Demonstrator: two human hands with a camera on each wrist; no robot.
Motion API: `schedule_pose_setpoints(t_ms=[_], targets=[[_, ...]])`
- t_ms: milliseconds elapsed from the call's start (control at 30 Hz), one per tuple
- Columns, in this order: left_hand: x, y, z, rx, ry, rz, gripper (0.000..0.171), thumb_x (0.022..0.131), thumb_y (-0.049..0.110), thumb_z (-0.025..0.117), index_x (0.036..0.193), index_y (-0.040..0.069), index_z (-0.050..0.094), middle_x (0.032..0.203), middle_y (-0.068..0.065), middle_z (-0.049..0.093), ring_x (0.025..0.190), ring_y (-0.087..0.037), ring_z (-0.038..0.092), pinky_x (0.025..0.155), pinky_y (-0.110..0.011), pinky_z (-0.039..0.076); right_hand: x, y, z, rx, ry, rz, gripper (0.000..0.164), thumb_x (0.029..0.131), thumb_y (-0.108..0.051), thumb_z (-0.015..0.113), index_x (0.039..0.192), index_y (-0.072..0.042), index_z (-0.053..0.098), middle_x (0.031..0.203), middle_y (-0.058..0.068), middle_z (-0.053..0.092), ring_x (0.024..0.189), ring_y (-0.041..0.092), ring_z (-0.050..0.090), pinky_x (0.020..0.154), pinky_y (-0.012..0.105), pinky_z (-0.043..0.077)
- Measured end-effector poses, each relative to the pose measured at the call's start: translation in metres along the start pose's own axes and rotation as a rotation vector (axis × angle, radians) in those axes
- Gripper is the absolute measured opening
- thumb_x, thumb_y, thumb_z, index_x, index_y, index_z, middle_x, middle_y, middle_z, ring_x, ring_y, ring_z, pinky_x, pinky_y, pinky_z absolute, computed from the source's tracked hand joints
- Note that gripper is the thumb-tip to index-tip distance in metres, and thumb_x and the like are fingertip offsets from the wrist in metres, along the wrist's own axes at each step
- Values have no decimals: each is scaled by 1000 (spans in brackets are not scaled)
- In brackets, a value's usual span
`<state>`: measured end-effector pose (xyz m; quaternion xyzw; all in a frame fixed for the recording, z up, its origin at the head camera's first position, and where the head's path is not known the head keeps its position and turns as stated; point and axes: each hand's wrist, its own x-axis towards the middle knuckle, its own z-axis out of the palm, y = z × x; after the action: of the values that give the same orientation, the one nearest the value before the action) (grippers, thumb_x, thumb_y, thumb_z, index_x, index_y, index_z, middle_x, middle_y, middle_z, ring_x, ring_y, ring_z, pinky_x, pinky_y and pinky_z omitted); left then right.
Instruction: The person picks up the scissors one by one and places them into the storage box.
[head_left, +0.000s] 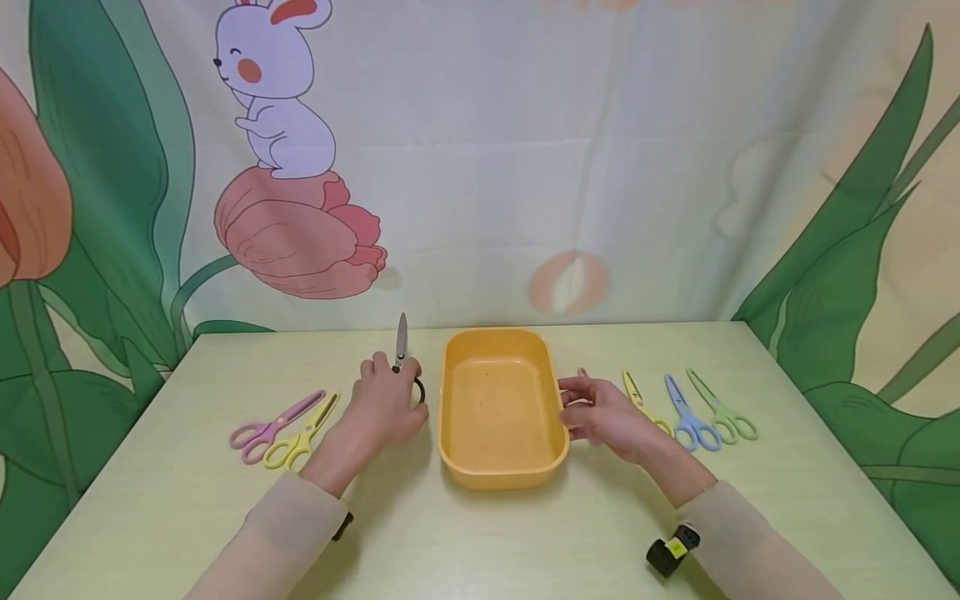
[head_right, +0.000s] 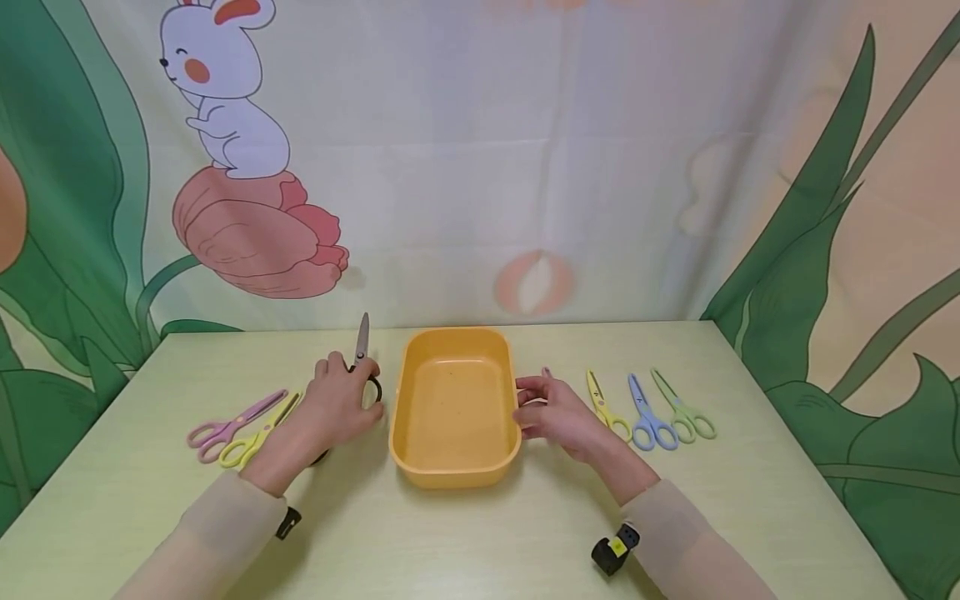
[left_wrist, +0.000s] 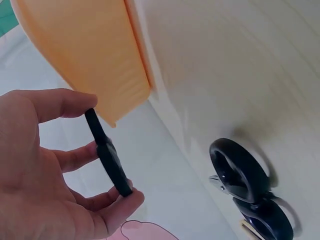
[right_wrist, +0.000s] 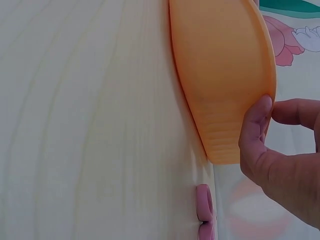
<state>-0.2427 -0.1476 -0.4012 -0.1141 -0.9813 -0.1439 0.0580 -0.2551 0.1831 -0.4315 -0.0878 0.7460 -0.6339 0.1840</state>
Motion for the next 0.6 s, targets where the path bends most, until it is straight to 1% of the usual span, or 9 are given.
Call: schedule_pose_setpoints(t_ms=[167,267,467,600], targets=[[1,4,-2,9,32,-2,41,88,21,65,124,3,56,108,-29,45,99,-44,43,78,-51,45,0,1,0,5,-4,0,59,95,3,61,150,8,40,126,24,50,100,27,60,83,36,59],[1,8,-4,8,42,-5,42,89,22,63,125,2,55,109,-30,44,100,-44,42,79,-51,45,0,1,1,10,-4,-3,58,96,4,61,150,7,40,125,23,50,100,26,60,83,36,60],[0,22,-9,-8,40,3,42,92,24,62,127,2,53,111,-29,44,101,-44,41,81,-51,44,-1,-1,1,22,-2,6,59,96,4,61,151,7,39,126,24,49,100,26,59,82,36,60],[-1,31,-10,2,34,21,44,92,26,62,128,4,54,112,-28,45,100,-43,44,80,-50,47,-1,0,0,32,0,16,58,97,4,61,151,6,40,126,23,49,100,26,59,81,36,60]])
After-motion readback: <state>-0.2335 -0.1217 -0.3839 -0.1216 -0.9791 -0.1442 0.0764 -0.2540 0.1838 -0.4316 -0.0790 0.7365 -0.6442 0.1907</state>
